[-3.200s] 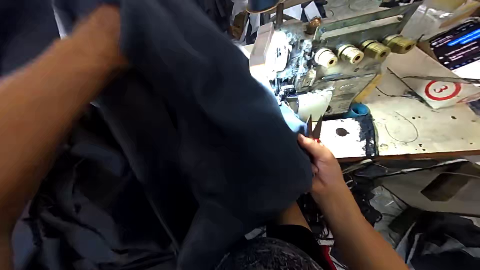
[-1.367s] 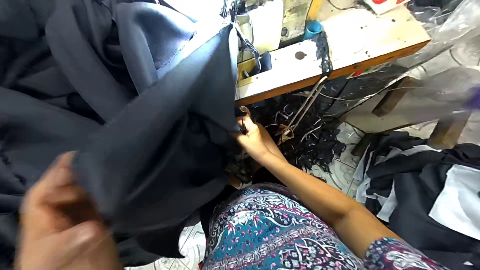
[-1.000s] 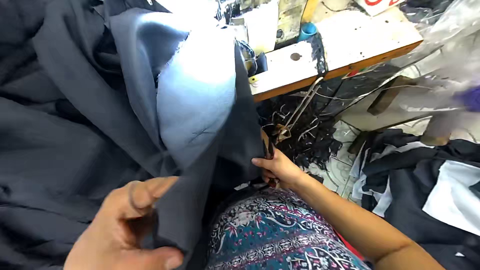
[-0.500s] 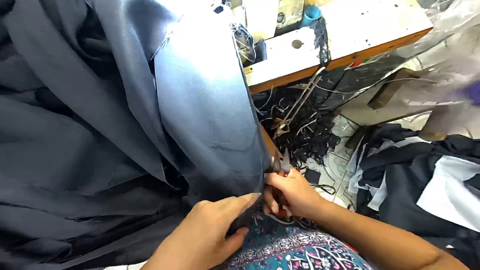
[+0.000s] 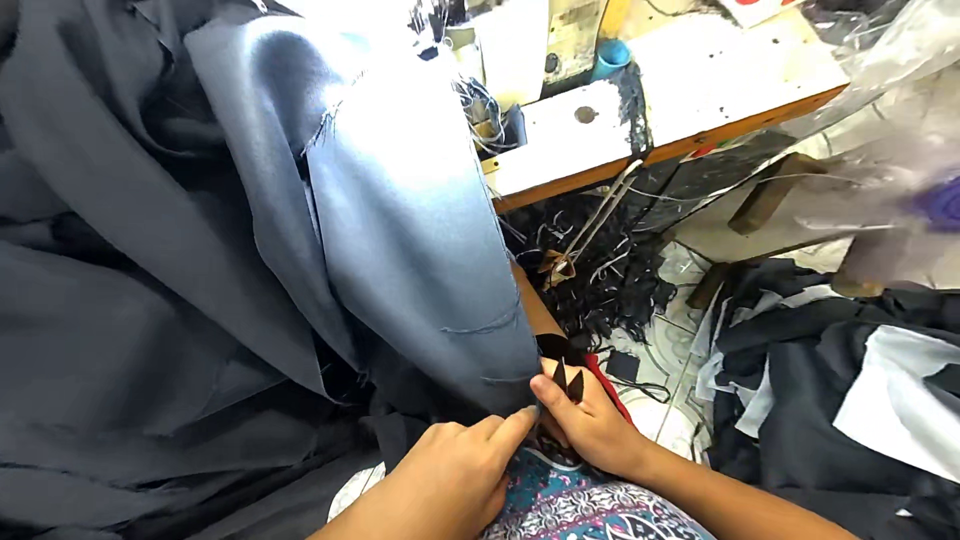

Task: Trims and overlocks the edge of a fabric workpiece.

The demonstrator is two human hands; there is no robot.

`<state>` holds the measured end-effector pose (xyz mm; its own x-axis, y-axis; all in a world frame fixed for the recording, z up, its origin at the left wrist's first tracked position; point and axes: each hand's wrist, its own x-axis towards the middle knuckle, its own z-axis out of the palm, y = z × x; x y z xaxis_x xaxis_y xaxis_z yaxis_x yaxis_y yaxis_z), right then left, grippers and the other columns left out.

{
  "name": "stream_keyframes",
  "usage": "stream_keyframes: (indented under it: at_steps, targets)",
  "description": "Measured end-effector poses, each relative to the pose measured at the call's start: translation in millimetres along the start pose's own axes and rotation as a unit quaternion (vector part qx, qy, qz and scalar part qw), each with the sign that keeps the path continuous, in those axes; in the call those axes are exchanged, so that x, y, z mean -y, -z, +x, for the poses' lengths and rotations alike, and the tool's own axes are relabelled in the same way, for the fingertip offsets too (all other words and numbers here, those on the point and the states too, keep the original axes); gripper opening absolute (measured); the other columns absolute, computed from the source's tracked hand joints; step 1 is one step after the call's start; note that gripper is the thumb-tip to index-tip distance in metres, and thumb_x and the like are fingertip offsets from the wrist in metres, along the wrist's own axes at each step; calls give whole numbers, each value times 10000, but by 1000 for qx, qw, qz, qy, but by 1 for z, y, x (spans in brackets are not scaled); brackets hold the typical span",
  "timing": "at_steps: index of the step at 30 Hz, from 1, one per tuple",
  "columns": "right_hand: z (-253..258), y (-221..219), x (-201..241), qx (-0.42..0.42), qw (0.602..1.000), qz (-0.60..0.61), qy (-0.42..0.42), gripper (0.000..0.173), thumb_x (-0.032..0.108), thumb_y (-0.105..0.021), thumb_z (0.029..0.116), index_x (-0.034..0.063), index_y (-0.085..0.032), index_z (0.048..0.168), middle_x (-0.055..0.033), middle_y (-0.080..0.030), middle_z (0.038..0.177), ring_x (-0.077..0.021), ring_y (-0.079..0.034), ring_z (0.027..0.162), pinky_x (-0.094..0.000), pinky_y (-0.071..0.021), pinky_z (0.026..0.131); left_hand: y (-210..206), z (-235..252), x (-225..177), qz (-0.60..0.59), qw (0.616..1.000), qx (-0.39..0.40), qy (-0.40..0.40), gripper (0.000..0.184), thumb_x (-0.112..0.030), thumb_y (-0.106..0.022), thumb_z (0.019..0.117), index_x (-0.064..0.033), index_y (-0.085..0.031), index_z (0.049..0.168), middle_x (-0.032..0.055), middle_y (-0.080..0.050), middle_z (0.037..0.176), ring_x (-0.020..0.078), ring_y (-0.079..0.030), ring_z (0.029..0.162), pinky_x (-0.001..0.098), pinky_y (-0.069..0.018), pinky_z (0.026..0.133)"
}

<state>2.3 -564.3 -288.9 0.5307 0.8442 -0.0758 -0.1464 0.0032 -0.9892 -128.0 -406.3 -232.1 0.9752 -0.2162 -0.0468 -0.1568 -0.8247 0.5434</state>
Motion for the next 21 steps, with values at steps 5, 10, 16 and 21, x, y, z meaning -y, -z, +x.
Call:
stream_keyframes:
  at_steps: [5,10,16,21]
  targets:
    - [6,13,-5,25,997,-57,54,216,141,-557,1018,24,-626,851,42,-557,627,69,-513,545,-113,-449,527,68,33,44,-50,999,8,-17,269,-234,-694,940,-74,-740,1152,80,-752,1017,216,-734,894,419,-615,780]
    - [32,11,3,20,1000,-4,0,138,25,-540,993,9,-672,955,61,-655,725,47,-598,605,-166,-540,587,170,108,131,218,950,-156,160,575,-443,-484,1047,-167,-465,1552,162,-448,1577,364,-446,1443,586,-407,1124]
    - [91,15,-3,11,996,85,-11,147,98,-518,1016,134,-641,945,119,-646,672,42,-575,518,-156,-504,490,220,148,171,226,947,-83,214,826,-709,-502,938,-232,-378,1600,212,-505,1494,447,-464,1390,666,-434,1029]
    - [141,24,-1,-20,997,70,-5,145,144,-540,999,193,-598,876,142,-562,595,51,-492,452,-139,-431,429,251,175,204,226,951,-42,208,1069,-829,-530,816,-87,-402,1574,274,-470,1511,454,-482,1373,651,-399,1077]
